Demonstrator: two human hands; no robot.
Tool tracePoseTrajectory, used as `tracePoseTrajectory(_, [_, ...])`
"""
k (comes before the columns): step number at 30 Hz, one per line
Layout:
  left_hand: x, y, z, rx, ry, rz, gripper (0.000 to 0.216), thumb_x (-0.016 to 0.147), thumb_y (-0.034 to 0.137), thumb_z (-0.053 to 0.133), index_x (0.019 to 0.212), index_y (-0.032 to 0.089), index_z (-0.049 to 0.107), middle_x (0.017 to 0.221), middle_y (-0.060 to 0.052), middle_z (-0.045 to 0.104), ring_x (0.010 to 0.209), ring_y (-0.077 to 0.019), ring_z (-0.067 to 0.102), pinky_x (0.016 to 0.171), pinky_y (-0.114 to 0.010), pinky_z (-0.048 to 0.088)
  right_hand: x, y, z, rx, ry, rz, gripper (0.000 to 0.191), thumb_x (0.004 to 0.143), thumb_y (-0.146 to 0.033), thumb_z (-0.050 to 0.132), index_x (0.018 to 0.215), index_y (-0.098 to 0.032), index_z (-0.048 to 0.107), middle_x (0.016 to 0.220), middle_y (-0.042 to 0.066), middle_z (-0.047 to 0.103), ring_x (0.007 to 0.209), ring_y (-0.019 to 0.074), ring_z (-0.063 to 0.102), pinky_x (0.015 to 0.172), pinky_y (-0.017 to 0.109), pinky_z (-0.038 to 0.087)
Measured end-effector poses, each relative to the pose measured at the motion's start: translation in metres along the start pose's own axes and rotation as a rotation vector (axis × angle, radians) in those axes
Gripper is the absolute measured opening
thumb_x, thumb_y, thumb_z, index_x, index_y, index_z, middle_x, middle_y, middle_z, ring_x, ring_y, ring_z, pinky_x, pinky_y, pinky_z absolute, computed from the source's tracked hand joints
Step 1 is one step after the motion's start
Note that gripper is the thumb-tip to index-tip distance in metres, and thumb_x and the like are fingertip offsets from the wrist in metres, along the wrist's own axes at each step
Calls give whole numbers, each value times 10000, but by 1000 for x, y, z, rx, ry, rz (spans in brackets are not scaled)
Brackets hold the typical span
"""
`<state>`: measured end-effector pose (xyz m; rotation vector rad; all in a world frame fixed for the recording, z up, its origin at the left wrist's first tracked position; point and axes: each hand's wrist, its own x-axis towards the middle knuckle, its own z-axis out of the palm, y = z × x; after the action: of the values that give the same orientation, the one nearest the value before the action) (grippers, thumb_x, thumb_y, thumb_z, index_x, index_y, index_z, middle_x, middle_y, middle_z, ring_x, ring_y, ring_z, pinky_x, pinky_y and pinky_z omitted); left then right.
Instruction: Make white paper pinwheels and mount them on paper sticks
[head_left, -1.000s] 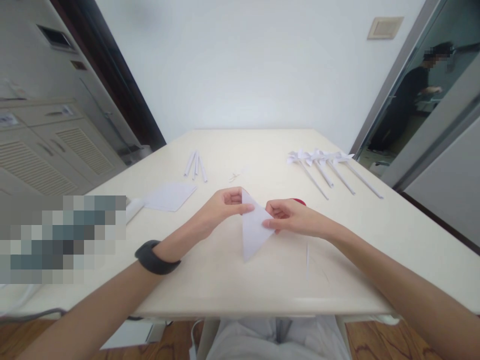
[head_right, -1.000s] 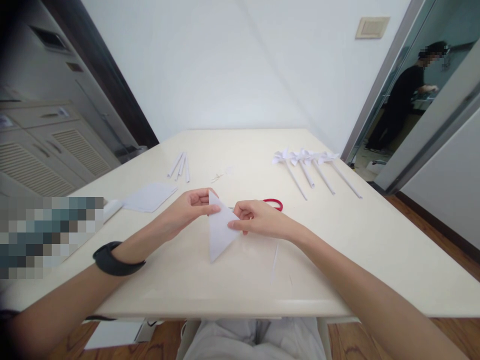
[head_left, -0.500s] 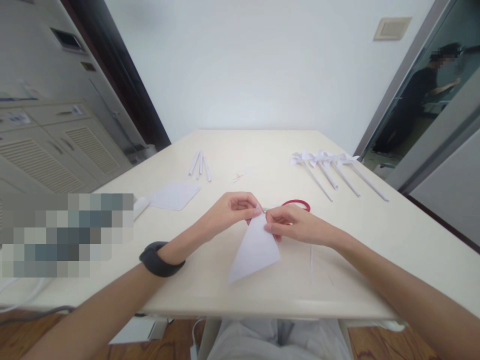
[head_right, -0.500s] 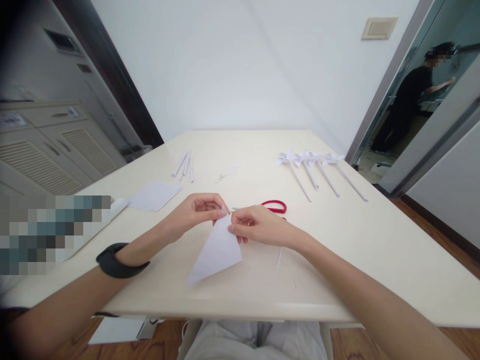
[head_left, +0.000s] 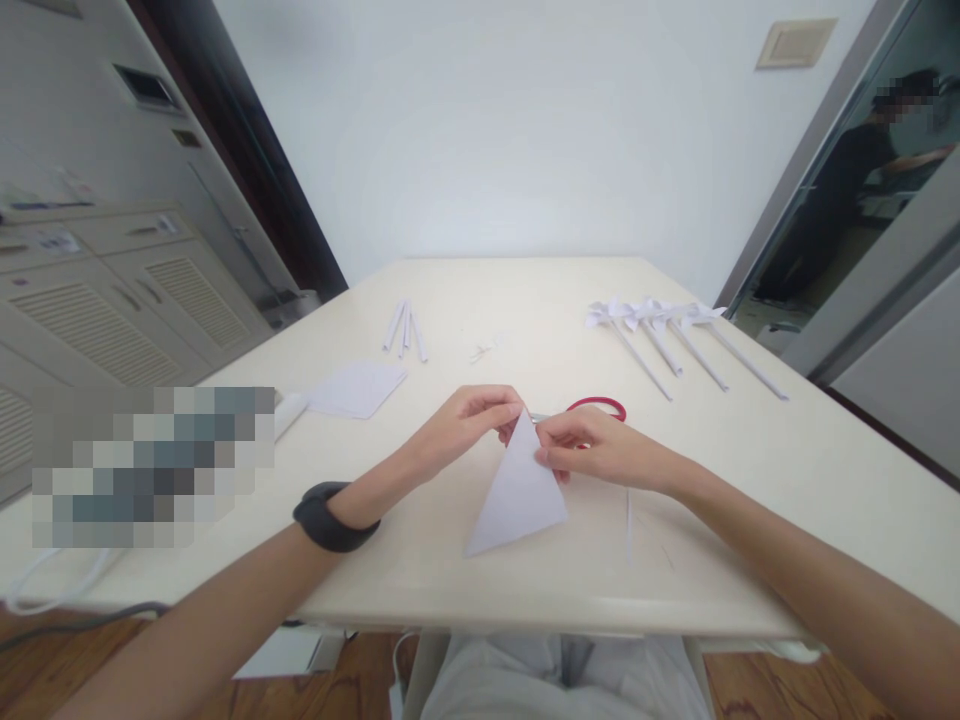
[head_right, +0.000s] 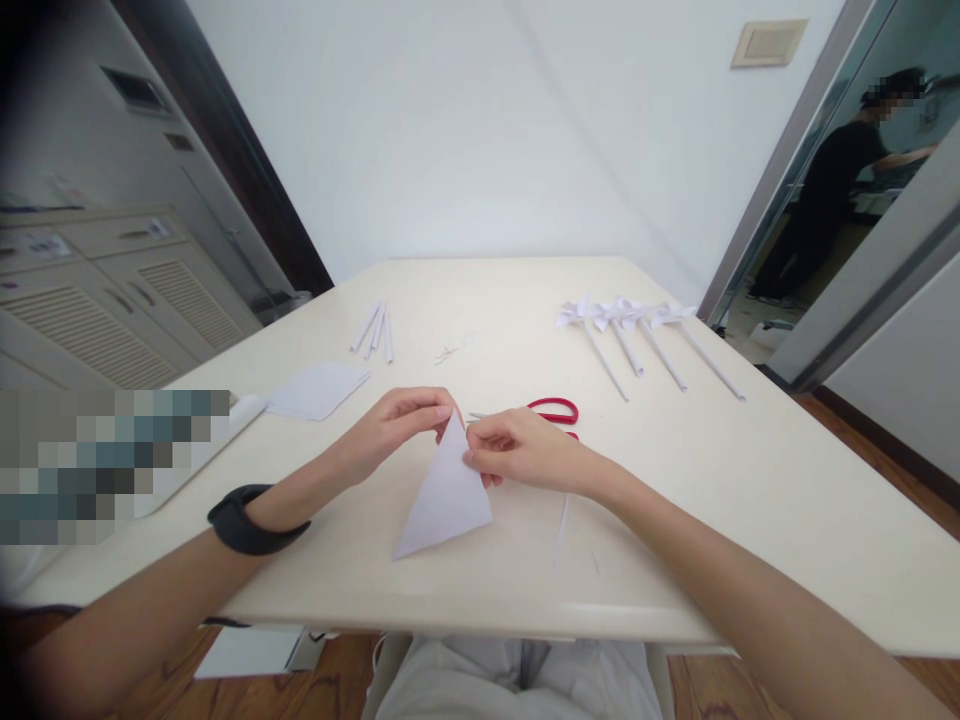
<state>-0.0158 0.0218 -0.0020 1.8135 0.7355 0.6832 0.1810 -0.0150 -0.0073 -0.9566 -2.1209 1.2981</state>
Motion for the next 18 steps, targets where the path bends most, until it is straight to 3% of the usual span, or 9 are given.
tracePoseTrajectory(5, [-1,-2,1,-71,-151,-93,205,814,344,542,729,163,498,705,-3,578,665,-127,530,603,-237,374,0,-1,-1,14,62,8,230,839,-246,484,619,-181,484,618,-15,546,598,116,526,574,231,382])
tracePoseTrajectory(9, [-2,-3,0,-43,-167,-93,229,802,350,568,702,163,483,671,7,563,625,-119,525,570,-229,363,1,-1,-1,42,66,-6,244,839,-307,513,630,-182,502,616,-17,561,589,112,524,564,227,379])
tracePoseTrajectory(12, [-3,-1,1,-58,-185,-82,205,817,339,554,731,158,511,700,-7,587,681,-147,572,608,-249,404,0,-2,0,93,62,-18,250,834,-321,526,626,-185,503,610,-19,554,594,114,521,578,233,390])
tracePoseTrajectory(18, [-4,3,4,-114,-263,-11,195,852,293,512,922,150,624,951,-70,668,926,-206,610,757,-280,451,1,-2,-1,137,172,-43,253,851,-315,509,639,-178,524,586,-22,529,563,102,496,559,228,385])
